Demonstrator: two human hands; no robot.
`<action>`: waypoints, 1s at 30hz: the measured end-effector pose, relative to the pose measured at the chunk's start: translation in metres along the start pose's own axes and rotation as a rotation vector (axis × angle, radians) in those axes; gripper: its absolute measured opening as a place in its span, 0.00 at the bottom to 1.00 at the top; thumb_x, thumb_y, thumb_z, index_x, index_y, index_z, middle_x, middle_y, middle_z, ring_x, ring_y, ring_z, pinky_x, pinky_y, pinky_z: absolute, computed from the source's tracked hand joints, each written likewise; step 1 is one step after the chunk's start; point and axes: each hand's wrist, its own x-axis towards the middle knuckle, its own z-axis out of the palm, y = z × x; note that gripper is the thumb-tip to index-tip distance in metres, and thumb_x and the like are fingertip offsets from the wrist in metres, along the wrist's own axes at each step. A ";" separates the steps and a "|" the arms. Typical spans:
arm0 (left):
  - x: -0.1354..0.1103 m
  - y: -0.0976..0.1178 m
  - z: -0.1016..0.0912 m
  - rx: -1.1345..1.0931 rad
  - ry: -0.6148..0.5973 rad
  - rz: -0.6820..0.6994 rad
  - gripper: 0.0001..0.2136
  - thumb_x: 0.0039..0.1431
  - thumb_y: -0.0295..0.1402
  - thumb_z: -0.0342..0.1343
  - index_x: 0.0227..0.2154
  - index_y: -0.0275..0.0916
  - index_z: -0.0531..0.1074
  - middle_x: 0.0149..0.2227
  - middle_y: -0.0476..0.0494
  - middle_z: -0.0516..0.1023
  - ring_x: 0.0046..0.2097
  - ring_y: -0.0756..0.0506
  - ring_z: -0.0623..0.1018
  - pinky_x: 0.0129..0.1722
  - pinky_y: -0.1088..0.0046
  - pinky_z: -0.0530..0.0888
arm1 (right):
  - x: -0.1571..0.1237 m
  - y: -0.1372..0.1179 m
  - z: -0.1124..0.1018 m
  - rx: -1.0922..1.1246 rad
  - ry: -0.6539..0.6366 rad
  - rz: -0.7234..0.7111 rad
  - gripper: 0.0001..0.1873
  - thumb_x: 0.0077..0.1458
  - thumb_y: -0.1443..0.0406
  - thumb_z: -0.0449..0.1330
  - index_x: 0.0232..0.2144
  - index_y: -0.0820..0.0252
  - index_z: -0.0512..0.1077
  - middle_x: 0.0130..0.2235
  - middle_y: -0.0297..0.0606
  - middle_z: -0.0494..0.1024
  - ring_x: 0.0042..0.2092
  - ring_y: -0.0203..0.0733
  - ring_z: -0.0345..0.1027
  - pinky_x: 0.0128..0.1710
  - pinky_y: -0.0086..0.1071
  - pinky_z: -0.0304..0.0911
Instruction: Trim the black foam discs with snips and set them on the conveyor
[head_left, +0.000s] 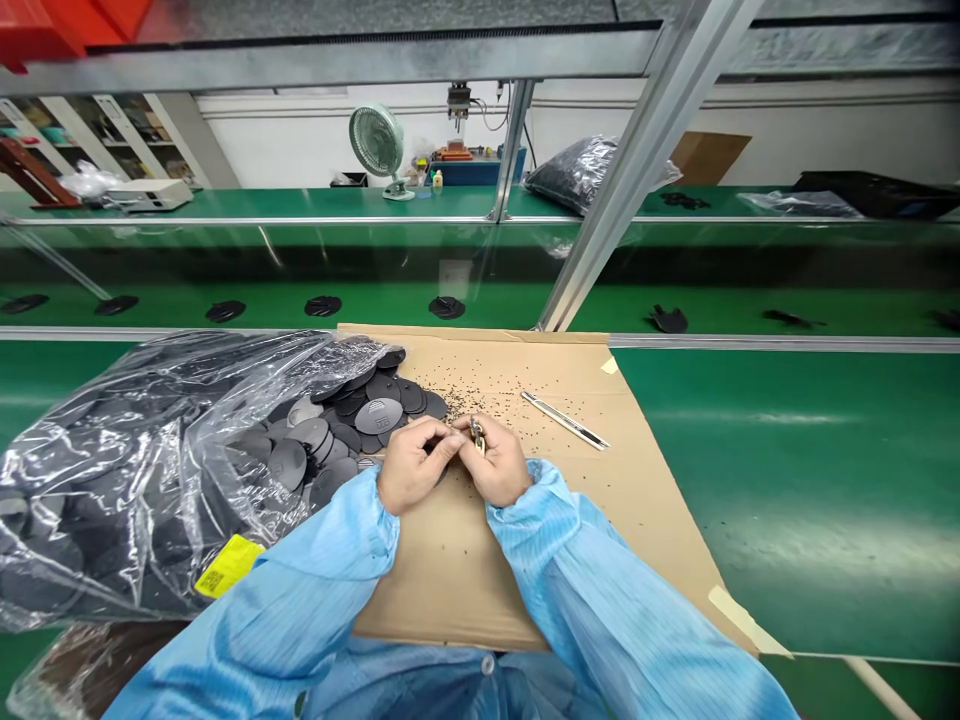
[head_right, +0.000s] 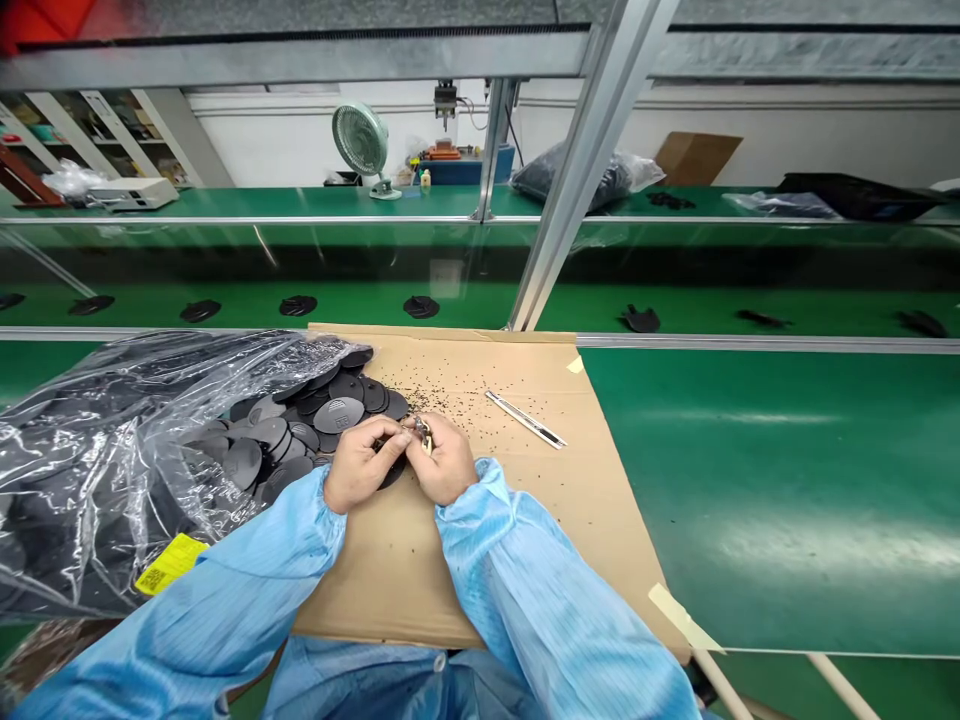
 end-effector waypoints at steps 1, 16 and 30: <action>0.000 0.000 0.000 -0.003 -0.010 -0.001 0.11 0.61 0.39 0.53 0.29 0.37 0.73 0.32 0.43 0.77 0.35 0.47 0.75 0.39 0.70 0.71 | 0.000 0.000 0.000 0.006 -0.017 0.000 0.07 0.55 0.62 0.57 0.34 0.58 0.72 0.32 0.37 0.75 0.34 0.42 0.68 0.36 0.35 0.63; 0.001 0.003 0.002 0.017 -0.095 -0.056 0.11 0.60 0.39 0.53 0.29 0.37 0.73 0.29 0.46 0.76 0.31 0.49 0.73 0.34 0.73 0.70 | 0.015 0.007 -0.002 0.151 0.088 0.175 0.09 0.55 0.58 0.57 0.30 0.58 0.70 0.26 0.31 0.69 0.29 0.37 0.61 0.31 0.31 0.58; 0.001 0.001 0.004 0.037 -0.115 -0.083 0.09 0.59 0.37 0.54 0.29 0.37 0.73 0.28 0.47 0.76 0.30 0.50 0.72 0.32 0.74 0.69 | 0.013 0.003 -0.001 0.173 0.011 0.144 0.10 0.55 0.59 0.57 0.27 0.58 0.67 0.24 0.30 0.65 0.28 0.36 0.58 0.31 0.30 0.56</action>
